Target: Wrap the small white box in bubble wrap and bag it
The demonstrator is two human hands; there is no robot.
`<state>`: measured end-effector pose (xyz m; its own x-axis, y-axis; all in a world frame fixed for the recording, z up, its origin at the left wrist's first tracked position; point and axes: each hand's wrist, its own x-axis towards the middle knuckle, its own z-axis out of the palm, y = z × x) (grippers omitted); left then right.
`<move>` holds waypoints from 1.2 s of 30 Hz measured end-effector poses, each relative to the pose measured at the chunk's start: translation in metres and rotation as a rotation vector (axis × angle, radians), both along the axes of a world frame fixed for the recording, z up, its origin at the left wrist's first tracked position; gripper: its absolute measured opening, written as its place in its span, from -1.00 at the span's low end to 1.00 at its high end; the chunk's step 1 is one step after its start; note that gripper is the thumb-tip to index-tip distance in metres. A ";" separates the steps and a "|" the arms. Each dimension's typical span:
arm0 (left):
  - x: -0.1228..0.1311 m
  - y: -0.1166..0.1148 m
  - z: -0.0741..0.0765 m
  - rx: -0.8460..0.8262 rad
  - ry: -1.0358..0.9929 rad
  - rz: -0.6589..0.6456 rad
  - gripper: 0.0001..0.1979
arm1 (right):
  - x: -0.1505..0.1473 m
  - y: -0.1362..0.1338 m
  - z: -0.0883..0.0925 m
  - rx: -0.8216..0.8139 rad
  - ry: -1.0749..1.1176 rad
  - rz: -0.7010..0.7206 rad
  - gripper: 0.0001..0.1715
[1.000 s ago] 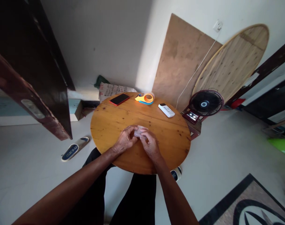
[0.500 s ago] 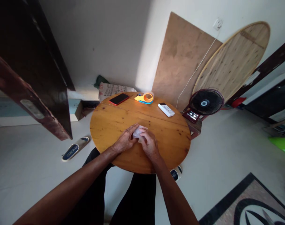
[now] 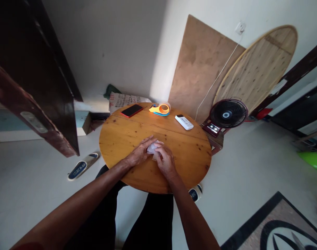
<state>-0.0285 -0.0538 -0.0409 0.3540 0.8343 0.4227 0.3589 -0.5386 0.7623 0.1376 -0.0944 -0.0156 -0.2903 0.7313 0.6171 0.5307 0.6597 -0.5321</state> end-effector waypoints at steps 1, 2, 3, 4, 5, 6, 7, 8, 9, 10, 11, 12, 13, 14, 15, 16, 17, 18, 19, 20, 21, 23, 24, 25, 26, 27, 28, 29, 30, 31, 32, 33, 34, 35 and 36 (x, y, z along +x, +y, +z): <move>0.000 0.002 0.000 0.015 -0.019 -0.017 -0.34 | 0.000 0.000 0.000 -0.005 0.010 -0.004 -0.87; 0.001 0.003 0.000 0.031 -0.043 -0.035 -0.37 | 0.000 0.000 -0.001 -0.011 0.022 -0.009 -0.88; 0.002 0.004 0.001 0.044 -0.069 -0.054 -0.39 | 0.000 0.001 -0.001 -0.022 0.033 -0.013 -0.88; 0.002 0.004 0.002 0.052 -0.094 -0.069 -0.41 | 0.000 0.000 -0.001 -0.034 0.046 -0.015 -0.88; 0.002 0.003 0.003 0.052 -0.116 -0.078 -0.43 | 0.000 0.000 -0.001 -0.048 0.056 -0.014 -0.88; 0.002 0.002 0.004 0.042 -0.137 -0.084 -0.45 | -0.001 0.000 0.000 -0.064 0.069 -0.012 -0.88; 0.002 0.000 0.006 0.023 -0.157 -0.088 -0.46 | -0.001 -0.001 0.001 -0.085 0.084 -0.010 -0.88; 0.001 -0.002 0.007 -0.003 -0.179 -0.094 -0.47 | -0.001 -0.003 0.003 -0.111 0.104 -0.007 -0.88; 0.001 -0.005 0.009 -0.035 -0.208 -0.099 -0.47 | -0.002 -0.005 0.006 -0.139 0.130 -0.005 -0.88; 0.001 -0.008 0.010 -0.070 -0.245 -0.103 -0.47 | -0.002 -0.007 0.010 -0.173 0.159 -0.005 -0.88; 0.001 -0.010 0.012 -0.103 -0.287 -0.105 -0.48 | -0.002 -0.009 0.014 -0.213 0.185 -0.004 -0.88; 0.001 -0.012 0.014 -0.130 -0.329 -0.099 -0.51 | -0.001 -0.011 0.019 -0.256 0.203 -0.003 -0.88; 0.001 -0.014 0.015 -0.153 -0.366 -0.090 -0.54 | -0.001 -0.013 0.025 -0.303 0.209 0.002 -0.87; 0.001 -0.015 0.016 -0.175 -0.397 -0.078 -0.57 | 0.000 -0.016 0.031 -0.349 0.206 0.007 -0.85; 0.001 -0.016 0.018 -0.201 -0.415 -0.067 -0.60 | 0.002 -0.018 0.036 -0.393 0.195 0.014 -0.80; 0.001 -0.017 0.019 -0.236 -0.421 -0.056 -0.63 | 0.003 -0.019 0.041 -0.432 0.181 0.019 -0.74; 0.001 -0.017 0.020 -0.280 -0.421 -0.048 -0.66 | 0.005 -0.021 0.044 -0.464 0.170 0.022 -0.69; 0.000 -0.017 0.022 -0.332 -0.420 -0.044 -0.68 | 0.006 -0.022 0.047 -0.490 0.161 0.025 -0.64; 0.000 -0.018 0.024 -0.387 -0.421 -0.042 -0.69 | 0.008 -0.022 0.048 -0.512 0.156 0.028 -0.60; 0.000 -0.018 0.026 -0.440 -0.427 -0.038 -0.69 | 0.009 -0.023 0.049 -0.534 0.155 0.032 -0.56; -0.001 -0.019 0.029 -0.485 -0.435 -0.032 -0.70 | 0.009 -0.023 0.049 -0.554 0.157 0.035 -0.50; -0.002 -0.020 0.036 -0.546 -0.448 -0.013 -0.70 | 0.009 -0.023 0.047 -0.581 0.170 0.039 -0.36; -0.002 -0.021 0.039 -0.566 -0.445 -0.004 -0.70 | 0.009 -0.022 0.046 -0.591 0.178 0.043 -0.33; -0.002 -0.021 0.041 -0.583 -0.442 0.001 -0.69 | 0.008 -0.021 0.045 -0.597 0.187 0.044 -0.33; -0.003 -0.022 0.042 -0.593 -0.444 0.002 -0.69 | 0.007 -0.020 0.043 -0.602 0.195 0.043 -0.36; -0.003 -0.022 0.043 -0.598 -0.450 -0.008 -0.68 | 0.006 -0.019 0.042 -0.606 0.208 0.040 -0.41; -0.003 -0.022 0.044 -0.597 -0.458 -0.027 -0.66 | 0.006 -0.017 0.040 -0.611 0.226 0.034 -0.45; -0.004 -0.023 0.044 -0.587 -0.461 -0.048 -0.63 | 0.006 -0.016 0.038 -0.614 0.253 0.027 -0.48; -0.004 -0.023 0.044 -0.567 -0.457 -0.066 -0.60 | 0.006 -0.014 0.036 -0.620 0.287 0.022 -0.49; -0.005 -0.024 0.044 -0.538 -0.445 -0.080 -0.58 | 0.006 -0.012 0.034 -0.630 0.321 0.024 -0.49; -0.006 -0.024 0.045 -0.509 -0.430 -0.092 -0.57 | 0.007 -0.011 0.032 -0.644 0.356 0.035 -0.49; -0.007 -0.025 0.046 -0.491 -0.425 -0.103 -0.56 | 0.007 -0.010 0.030 -0.661 0.389 0.051 -0.50; -0.009 -0.026 0.048 -0.491 -0.428 -0.125 -0.56 | 0.008 -0.009 0.028 -0.678 0.419 0.070 -0.50; -0.010 -0.027 0.050 -0.514 -0.436 -0.168 -0.55 | 0.008 -0.009 0.027 -0.694 0.444 0.089 -0.51; -0.011 -0.027 0.052 -0.554 -0.451 -0.229 -0.54 | 0.007 -0.009 0.025 -0.706 0.460 0.106 -0.51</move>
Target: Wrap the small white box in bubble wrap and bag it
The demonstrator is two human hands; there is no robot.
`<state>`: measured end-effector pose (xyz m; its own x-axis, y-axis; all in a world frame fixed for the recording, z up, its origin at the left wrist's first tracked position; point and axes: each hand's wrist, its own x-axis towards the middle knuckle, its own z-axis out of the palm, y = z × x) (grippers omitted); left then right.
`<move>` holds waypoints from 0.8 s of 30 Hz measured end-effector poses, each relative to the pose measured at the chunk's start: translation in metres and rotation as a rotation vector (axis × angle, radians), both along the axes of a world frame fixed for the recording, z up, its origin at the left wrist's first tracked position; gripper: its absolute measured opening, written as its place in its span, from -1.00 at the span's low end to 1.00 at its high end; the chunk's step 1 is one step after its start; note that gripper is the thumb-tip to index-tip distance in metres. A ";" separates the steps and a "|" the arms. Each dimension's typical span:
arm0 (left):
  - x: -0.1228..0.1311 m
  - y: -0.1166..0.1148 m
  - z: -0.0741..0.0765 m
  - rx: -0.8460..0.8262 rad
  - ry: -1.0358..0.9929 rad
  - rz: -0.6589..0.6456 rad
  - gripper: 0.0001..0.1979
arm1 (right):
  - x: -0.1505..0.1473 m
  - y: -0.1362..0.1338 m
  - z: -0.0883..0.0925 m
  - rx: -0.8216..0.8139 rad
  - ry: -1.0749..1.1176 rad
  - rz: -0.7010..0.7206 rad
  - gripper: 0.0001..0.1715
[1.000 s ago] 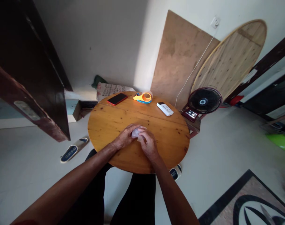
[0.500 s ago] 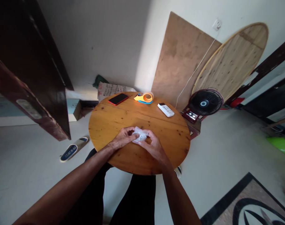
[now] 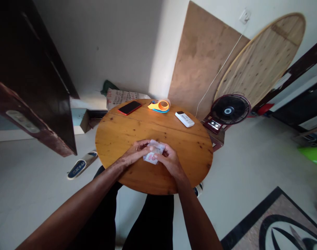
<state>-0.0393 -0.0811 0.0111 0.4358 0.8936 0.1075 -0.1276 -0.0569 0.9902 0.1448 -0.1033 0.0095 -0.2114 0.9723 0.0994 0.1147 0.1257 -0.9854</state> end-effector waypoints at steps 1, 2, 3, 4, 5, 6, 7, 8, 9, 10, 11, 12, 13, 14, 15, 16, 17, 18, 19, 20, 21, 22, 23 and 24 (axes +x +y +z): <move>-0.001 0.000 0.001 -0.037 -0.033 -0.071 -0.53 | -0.001 0.000 -0.001 -0.004 0.014 0.009 -0.52; -0.001 -0.001 0.002 -0.074 -0.069 -0.138 -0.50 | -0.001 0.000 -0.002 -0.005 0.023 0.012 -0.53; -0.002 0.000 0.002 -0.102 -0.104 -0.189 -0.48 | -0.002 0.000 -0.003 -0.003 0.028 0.010 -0.53; -0.002 0.000 0.000 -0.123 -0.136 -0.220 -0.46 | -0.002 0.000 -0.004 0.001 0.029 0.009 -0.53; -0.002 0.000 -0.002 -0.141 -0.164 -0.231 -0.44 | -0.002 0.000 -0.005 0.005 0.026 0.008 -0.54; -0.001 0.001 -0.005 -0.157 -0.185 -0.229 -0.43 | -0.002 0.001 -0.005 0.011 0.018 0.008 -0.54; -0.001 0.002 -0.008 -0.172 -0.199 -0.222 -0.43 | -0.001 0.001 -0.006 0.016 0.004 0.010 -0.54; -0.001 0.002 -0.010 -0.187 -0.209 -0.211 -0.43 | 0.000 0.001 -0.006 0.022 -0.017 0.012 -0.56; 0.000 0.002 -0.013 -0.201 -0.215 -0.200 -0.44 | 0.000 0.001 -0.006 0.030 -0.039 0.014 -0.57; 0.000 0.003 -0.014 -0.213 -0.218 -0.189 -0.45 | 0.000 0.000 -0.006 0.039 -0.058 0.012 -0.58; 0.001 0.003 -0.015 -0.220 -0.221 -0.178 -0.46 | 0.000 0.000 -0.006 0.047 -0.074 0.009 -0.58; 0.001 0.003 -0.016 -0.221 -0.220 -0.171 -0.48 | 0.000 -0.001 -0.006 0.055 -0.091 0.007 -0.58; 0.002 0.002 -0.016 -0.218 -0.220 -0.165 -0.49 | -0.001 -0.002 -0.006 0.064 -0.109 0.005 -0.57; 0.002 0.002 -0.016 -0.214 -0.223 -0.162 -0.50 | -0.001 -0.004 -0.006 0.076 -0.124 0.000 -0.57; 0.002 0.002 -0.016 -0.210 -0.228 -0.160 -0.51 | -0.002 -0.005 -0.006 0.093 -0.136 -0.008 -0.56; 0.002 0.002 -0.016 -0.207 -0.234 -0.161 -0.51 | -0.003 -0.007 -0.007 0.112 -0.144 -0.020 -0.54; 0.003 0.002 -0.015 -0.205 -0.238 -0.162 -0.51 | -0.004 -0.008 -0.008 0.133 -0.151 -0.039 -0.50; 0.003 0.001 -0.015 -0.204 -0.240 -0.162 -0.50 | -0.004 -0.009 -0.010 0.154 -0.160 -0.066 -0.45; 0.003 0.001 -0.015 -0.204 -0.238 -0.157 -0.50 | -0.004 -0.010 -0.012 0.173 -0.177 -0.099 -0.40; 0.004 0.001 -0.015 -0.206 -0.231 -0.155 -0.50 | -0.004 -0.011 -0.014 0.191 -0.199 -0.133 -0.35; 0.004 0.001 -0.015 -0.209 -0.223 -0.152 -0.50 | -0.003 -0.011 -0.016 0.208 -0.224 -0.161 -0.31; 0.004 0.000 -0.015 -0.215 -0.214 -0.153 -0.50 | -0.002 -0.011 -0.018 0.223 -0.245 -0.178 -0.29; 0.004 0.000 -0.015 -0.221 -0.208 -0.151 -0.50 | -0.001 -0.011 -0.019 0.236 -0.261 -0.185 -0.28; 0.004 0.001 -0.015 -0.226 -0.205 -0.149 -0.49 | 0.000 -0.010 -0.021 0.244 -0.271 -0.183 -0.28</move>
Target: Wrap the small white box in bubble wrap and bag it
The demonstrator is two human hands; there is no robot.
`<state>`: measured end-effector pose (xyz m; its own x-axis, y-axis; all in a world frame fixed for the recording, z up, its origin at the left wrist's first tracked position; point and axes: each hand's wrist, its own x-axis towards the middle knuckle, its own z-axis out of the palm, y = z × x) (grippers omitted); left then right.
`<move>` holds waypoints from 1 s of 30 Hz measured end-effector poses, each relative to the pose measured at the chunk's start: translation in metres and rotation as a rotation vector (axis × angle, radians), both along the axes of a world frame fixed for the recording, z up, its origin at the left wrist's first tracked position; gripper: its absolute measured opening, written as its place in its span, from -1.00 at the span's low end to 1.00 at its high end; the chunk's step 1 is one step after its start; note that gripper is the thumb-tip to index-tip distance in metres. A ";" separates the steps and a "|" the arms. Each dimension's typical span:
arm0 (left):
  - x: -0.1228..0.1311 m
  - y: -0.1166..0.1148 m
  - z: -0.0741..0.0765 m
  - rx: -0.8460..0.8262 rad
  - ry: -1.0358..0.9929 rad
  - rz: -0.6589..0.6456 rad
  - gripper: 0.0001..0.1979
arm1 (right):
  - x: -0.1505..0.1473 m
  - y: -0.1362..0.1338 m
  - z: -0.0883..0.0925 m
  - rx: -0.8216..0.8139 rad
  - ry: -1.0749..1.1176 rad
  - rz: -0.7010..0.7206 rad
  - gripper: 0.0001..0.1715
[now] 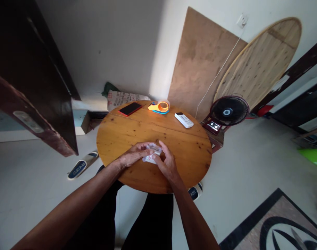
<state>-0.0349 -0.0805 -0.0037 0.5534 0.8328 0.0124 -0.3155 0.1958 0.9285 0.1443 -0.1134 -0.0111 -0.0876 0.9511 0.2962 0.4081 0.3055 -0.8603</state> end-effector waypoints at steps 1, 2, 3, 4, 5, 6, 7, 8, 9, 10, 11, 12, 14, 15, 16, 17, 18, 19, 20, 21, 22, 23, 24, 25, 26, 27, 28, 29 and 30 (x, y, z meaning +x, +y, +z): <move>0.000 0.000 0.000 -0.004 0.000 0.000 -0.49 | 0.001 0.000 -0.001 0.002 -0.006 0.006 -0.28; 0.000 0.001 -0.001 -0.006 -0.002 0.001 -0.48 | 0.001 0.001 -0.001 0.002 -0.010 0.011 -0.27; 0.000 0.001 -0.001 -0.008 -0.006 0.003 -0.47 | 0.001 0.001 -0.001 0.002 -0.014 0.013 -0.27; 0.000 0.001 -0.002 -0.010 -0.010 0.003 -0.47 | 0.000 0.001 -0.001 0.005 -0.017 0.012 -0.27; 0.001 0.002 -0.002 -0.012 -0.014 0.006 -0.47 | -0.001 0.000 -0.001 0.012 -0.022 0.009 -0.28; 0.001 0.002 -0.003 -0.014 -0.016 0.011 -0.47 | -0.002 -0.001 -0.001 0.024 -0.031 0.005 -0.29; 0.001 0.002 -0.003 -0.018 -0.017 0.022 -0.46 | -0.003 -0.001 -0.001 0.040 -0.043 0.000 -0.30; 0.001 0.003 -0.003 -0.025 -0.020 0.037 -0.45 | -0.004 -0.002 0.000 0.058 -0.056 -0.005 -0.31; 0.001 0.003 -0.004 -0.033 -0.024 0.052 -0.45 | -0.004 -0.003 0.001 0.074 -0.064 -0.009 -0.32; 0.001 0.003 -0.004 -0.042 -0.031 0.064 -0.45 | -0.005 -0.004 0.001 0.088 -0.065 -0.015 -0.33; 0.001 0.003 -0.004 -0.052 -0.041 0.070 -0.45 | -0.005 -0.005 0.003 0.097 -0.058 -0.019 -0.35; 0.002 0.003 -0.004 -0.060 -0.051 0.072 -0.45 | -0.004 -0.005 0.004 0.103 -0.044 -0.023 -0.37; 0.002 0.003 -0.004 -0.070 -0.061 0.069 -0.44 | -0.002 -0.004 0.007 0.117 -0.004 -0.029 -0.43; 0.002 0.003 -0.004 -0.070 -0.059 0.062 -0.44 | -0.001 -0.004 0.008 0.124 0.015 -0.030 -0.47; 0.002 0.003 -0.004 -0.070 -0.054 0.057 -0.44 | 0.000 -0.003 0.009 0.128 0.031 -0.030 -0.52; 0.002 0.003 -0.004 -0.069 -0.049 0.053 -0.45 | 0.001 -0.003 0.010 0.127 0.046 -0.031 -0.55; 0.002 0.003 -0.004 -0.067 -0.042 0.047 -0.45 | 0.001 -0.002 0.010 0.119 0.064 -0.033 -0.59; 0.002 0.003 -0.004 -0.065 -0.035 0.041 -0.46 | 0.002 -0.001 0.011 0.105 0.085 -0.033 -0.62; 0.002 0.003 -0.004 -0.062 -0.027 0.040 -0.46 | 0.002 0.000 0.011 0.088 0.110 -0.033 -0.64; 0.001 0.003 -0.004 -0.057 -0.024 0.037 -0.47 | 0.001 0.001 0.012 0.075 0.136 -0.035 -0.65; 0.001 0.003 -0.004 -0.050 -0.024 0.029 -0.47 | 0.001 0.002 0.013 0.064 0.157 -0.037 -0.66; 0.001 0.003 -0.004 -0.040 -0.026 0.018 -0.48 | 0.001 0.004 0.015 0.049 0.169 -0.038 -0.66; 0.001 0.003 -0.004 -0.031 -0.032 0.007 -0.49 | 0.000 0.006 0.017 0.036 0.173 -0.042 -0.67; 0.001 0.003 -0.004 -0.025 -0.037 -0.003 -0.50 | 0.000 0.009 0.019 0.029 0.171 -0.049 -0.68; 0.001 0.002 -0.004 -0.022 -0.040 -0.010 -0.50 | -0.001 0.012 0.021 0.029 0.160 -0.054 -0.72; 0.001 0.001 -0.003 -0.026 -0.037 -0.010 -0.51 | -0.001 0.015 0.024 0.040 0.142 -0.059 -0.77; 0.001 0.001 -0.002 -0.033 -0.034 -0.005 -0.51 | -0.001 0.018 0.027 0.059 0.117 -0.063 -0.81; 0.001 0.000 -0.002 -0.038 -0.036 0.001 -0.50 | -0.001 0.021 0.030 0.085 0.084 -0.062 -0.84; 0.001 0.000 -0.001 -0.038 -0.039 0.004 -0.50 | -0.001 0.024 0.032 0.109 0.045 -0.055 -0.84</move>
<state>-0.0334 -0.0809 -0.0050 0.5501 0.8351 0.0019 -0.3521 0.2298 0.9073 0.1434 -0.0894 0.0210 -0.0202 0.9159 0.4009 0.3887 0.3766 -0.8409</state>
